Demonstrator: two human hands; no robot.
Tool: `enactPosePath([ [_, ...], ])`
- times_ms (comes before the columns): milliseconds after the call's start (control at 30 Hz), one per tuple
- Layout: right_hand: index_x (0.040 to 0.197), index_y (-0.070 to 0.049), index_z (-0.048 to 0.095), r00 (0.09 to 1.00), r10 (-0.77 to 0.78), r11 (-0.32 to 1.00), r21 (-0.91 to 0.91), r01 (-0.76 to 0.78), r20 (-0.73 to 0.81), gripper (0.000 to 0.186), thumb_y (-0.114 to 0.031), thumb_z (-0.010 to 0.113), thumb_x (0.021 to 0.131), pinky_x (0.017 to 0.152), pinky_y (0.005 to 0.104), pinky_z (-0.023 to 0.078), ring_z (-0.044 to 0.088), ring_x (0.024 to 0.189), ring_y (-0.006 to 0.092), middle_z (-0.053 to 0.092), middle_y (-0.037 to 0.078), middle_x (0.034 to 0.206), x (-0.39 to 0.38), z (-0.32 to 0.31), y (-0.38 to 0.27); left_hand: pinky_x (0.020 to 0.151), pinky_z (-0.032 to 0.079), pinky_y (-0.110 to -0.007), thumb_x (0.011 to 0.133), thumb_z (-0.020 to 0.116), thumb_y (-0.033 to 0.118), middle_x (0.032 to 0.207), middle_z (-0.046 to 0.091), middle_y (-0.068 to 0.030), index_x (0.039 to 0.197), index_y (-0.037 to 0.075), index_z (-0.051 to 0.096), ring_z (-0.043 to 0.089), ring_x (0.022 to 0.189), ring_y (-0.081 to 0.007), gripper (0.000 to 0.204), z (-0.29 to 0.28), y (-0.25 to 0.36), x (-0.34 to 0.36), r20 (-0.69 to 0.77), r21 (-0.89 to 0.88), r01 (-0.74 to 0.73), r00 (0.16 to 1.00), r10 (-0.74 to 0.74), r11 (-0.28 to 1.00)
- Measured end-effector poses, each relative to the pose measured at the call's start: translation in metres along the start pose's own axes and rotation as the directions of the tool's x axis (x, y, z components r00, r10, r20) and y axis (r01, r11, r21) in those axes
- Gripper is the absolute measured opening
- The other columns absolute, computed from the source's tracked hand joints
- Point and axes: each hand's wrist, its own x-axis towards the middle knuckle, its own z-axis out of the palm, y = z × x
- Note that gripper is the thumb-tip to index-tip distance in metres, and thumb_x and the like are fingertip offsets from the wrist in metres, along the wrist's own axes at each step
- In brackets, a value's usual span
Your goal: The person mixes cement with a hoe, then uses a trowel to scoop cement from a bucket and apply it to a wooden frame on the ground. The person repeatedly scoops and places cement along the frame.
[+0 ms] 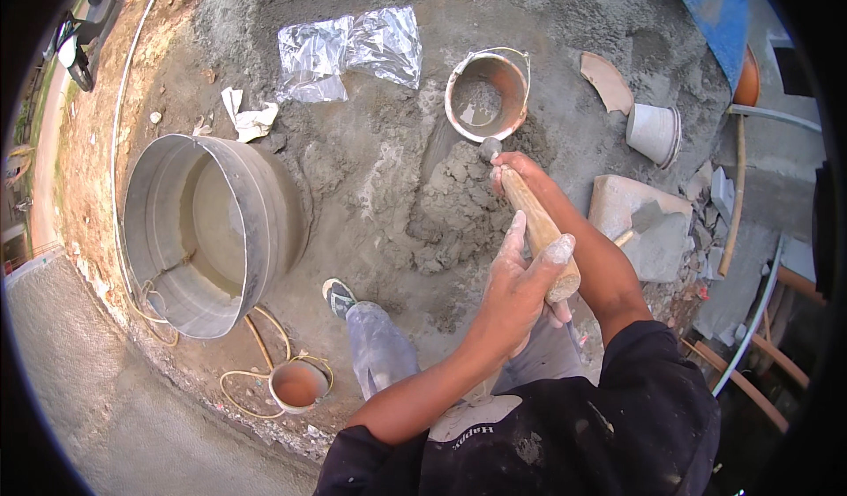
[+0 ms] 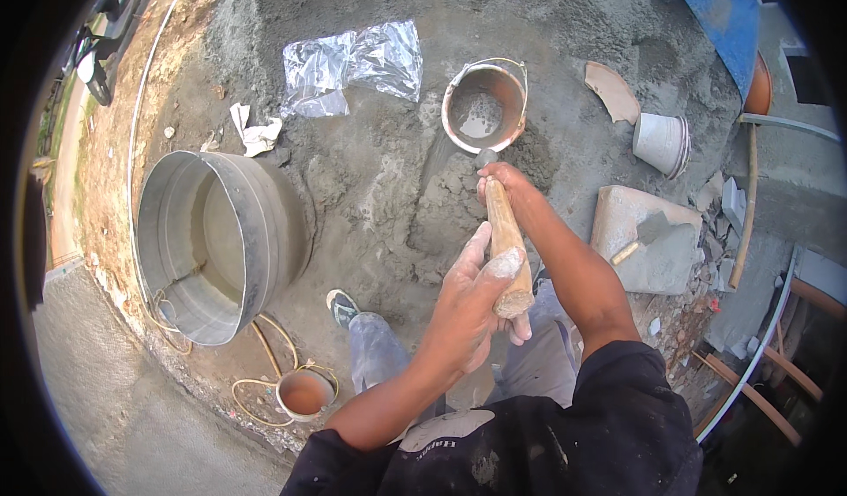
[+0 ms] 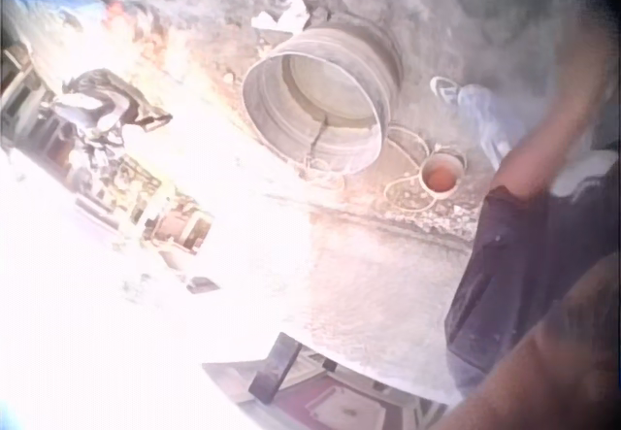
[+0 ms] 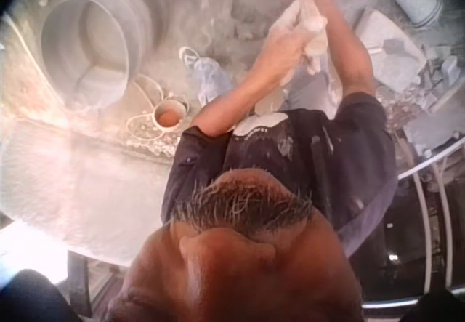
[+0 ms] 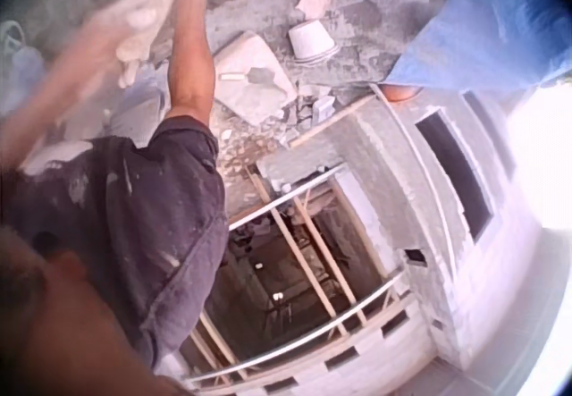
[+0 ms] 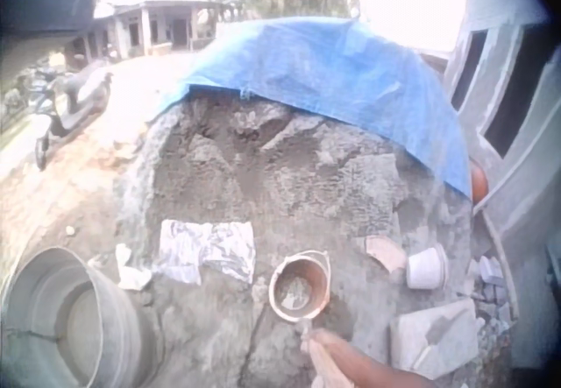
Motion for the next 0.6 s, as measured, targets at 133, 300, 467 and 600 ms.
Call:
enactPosePath([
  [133, 0.084, -0.007, 0.042, 0.983, -0.178, 0.984, 0.016, 0.179, -0.051, 0.017, -0.003, 0.057, 0.080, 0.038, 0.0290, 0.047, 0.049, 0.043, 0.0143, 0.046, 0.004, 0.058, -0.032, 0.019, -0.045, 0.047, 0.048, -0.028, 0.089, 0.060, 0.022, 0.084, 0.058, -0.0109, 0.148, -0.002, 0.000, 0.058, 0.054, -0.0174, 0.087, 0.000, 0.013, -0.014, 0.016, 0.078, 0.077, 0.997, -0.078, 0.994],
  [300, 0.086, -0.004, 0.047, 0.865, -0.486, 0.874, -0.093, 0.477, -0.129, 0.012, -0.009, 0.056, 0.081, 0.043, 0.0308, 0.048, 0.050, 0.051, 0.0156, 0.046, 0.004, 0.064, -0.010, 0.029, -0.023, 0.055, 0.052, -0.031, 0.079, 0.063, 0.014, 0.085, 0.065, -0.0145, 0.147, 0.002, 0.024, 0.062, 0.058, -0.0203, 0.080, -0.117, -0.028, -0.026, -0.144, 0.576, 0.206, 0.978, -0.150, 0.791],
  [467, 0.087, -0.002, 0.048, 0.876, -0.463, 0.886, -0.101, 0.453, -0.135, 0.013, -0.009, 0.056, 0.079, 0.047, 0.0345, 0.049, 0.053, 0.054, 0.0192, 0.048, 0.008, 0.071, 0.059, 0.014, 0.006, 0.072, 0.051, -0.048, 0.076, 0.063, 0.023, 0.095, 0.064, -0.0257, 0.135, 0.004, 0.041, 0.063, 0.080, -0.0432, 0.066, -0.241, -0.116, 0.018, -0.244, 0.969, 0.225, 0.938, 0.245, 0.102],
  [600, 0.087, -0.003, 0.048, 0.886, -0.440, 0.896, -0.133, 0.424, -0.146, 0.013, -0.008, 0.055, 0.078, 0.052, 0.0370, 0.050, 0.055, 0.058, 0.0208, 0.049, 0.009, 0.075, 0.086, -0.002, 0.010, 0.073, 0.050, -0.050, 0.079, 0.062, 0.025, 0.094, 0.064, -0.0256, 0.131, 0.004, 0.044, 0.061, 0.085, -0.0448, 0.059, -0.276, -0.151, 0.047, -0.305, 0.952, 0.298, 0.916, 0.259, 0.067],
])
